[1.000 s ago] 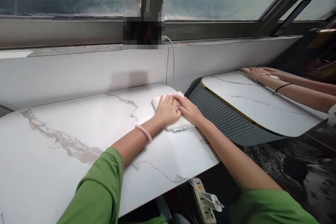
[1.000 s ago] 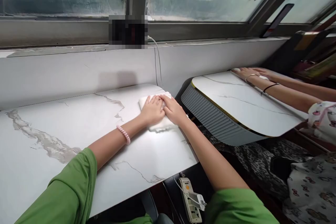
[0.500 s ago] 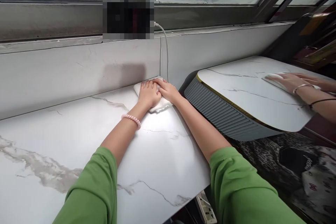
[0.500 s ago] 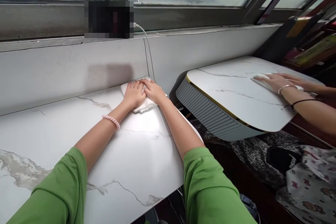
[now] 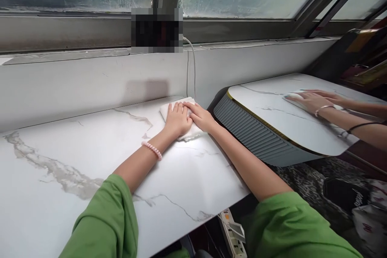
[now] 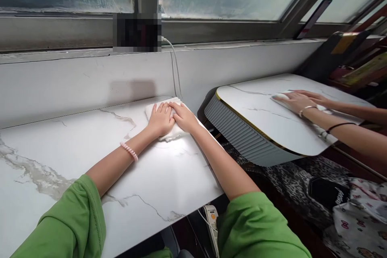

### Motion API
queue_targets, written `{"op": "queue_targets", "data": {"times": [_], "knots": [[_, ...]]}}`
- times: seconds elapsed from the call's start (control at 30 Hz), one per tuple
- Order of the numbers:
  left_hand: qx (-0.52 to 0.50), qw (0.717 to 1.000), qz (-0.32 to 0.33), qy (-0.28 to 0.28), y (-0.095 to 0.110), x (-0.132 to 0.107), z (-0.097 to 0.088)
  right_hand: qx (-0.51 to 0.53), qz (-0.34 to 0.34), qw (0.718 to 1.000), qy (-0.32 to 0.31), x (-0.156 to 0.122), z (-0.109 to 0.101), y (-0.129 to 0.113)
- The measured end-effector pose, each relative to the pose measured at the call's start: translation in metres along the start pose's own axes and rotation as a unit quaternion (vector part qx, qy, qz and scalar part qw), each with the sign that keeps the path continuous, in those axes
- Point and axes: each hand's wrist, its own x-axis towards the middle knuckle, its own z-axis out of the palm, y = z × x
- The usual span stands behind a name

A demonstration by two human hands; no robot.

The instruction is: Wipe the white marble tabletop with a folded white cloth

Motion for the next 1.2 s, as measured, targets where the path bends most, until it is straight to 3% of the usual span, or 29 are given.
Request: {"op": "queue_targets", "data": {"times": [0.33,0.5,0.67,0.87,1.0,1.2], "knots": [[0.000,0.994,0.108,-0.014,0.081,-0.113,-0.024,-0.038,0.038,0.997,0.049,-0.153,-0.028,-0.058],[0.000,0.992,0.114,-0.055,0.090,-0.140,-0.034,-0.061,0.045,0.996,0.054,-0.179,-0.027,-0.081],[-0.017,0.992,0.118,-0.051,0.081,-0.139,-0.036,-0.034,0.062,0.995,0.066,-0.168,-0.026,-0.086],[-0.059,0.992,0.098,-0.060,0.055,-0.119,-0.038,-0.014,0.081,0.995,0.055,-0.136,-0.015,-0.089],[-0.066,0.994,0.049,-0.070,0.025,-0.094,-0.035,-0.006,0.078,0.995,0.058,-0.091,0.003,-0.084],[-0.049,0.998,-0.014,-0.034,-0.037,-0.050,-0.024,-0.013,0.069,0.997,0.039,-0.003,0.030,-0.080]]}}
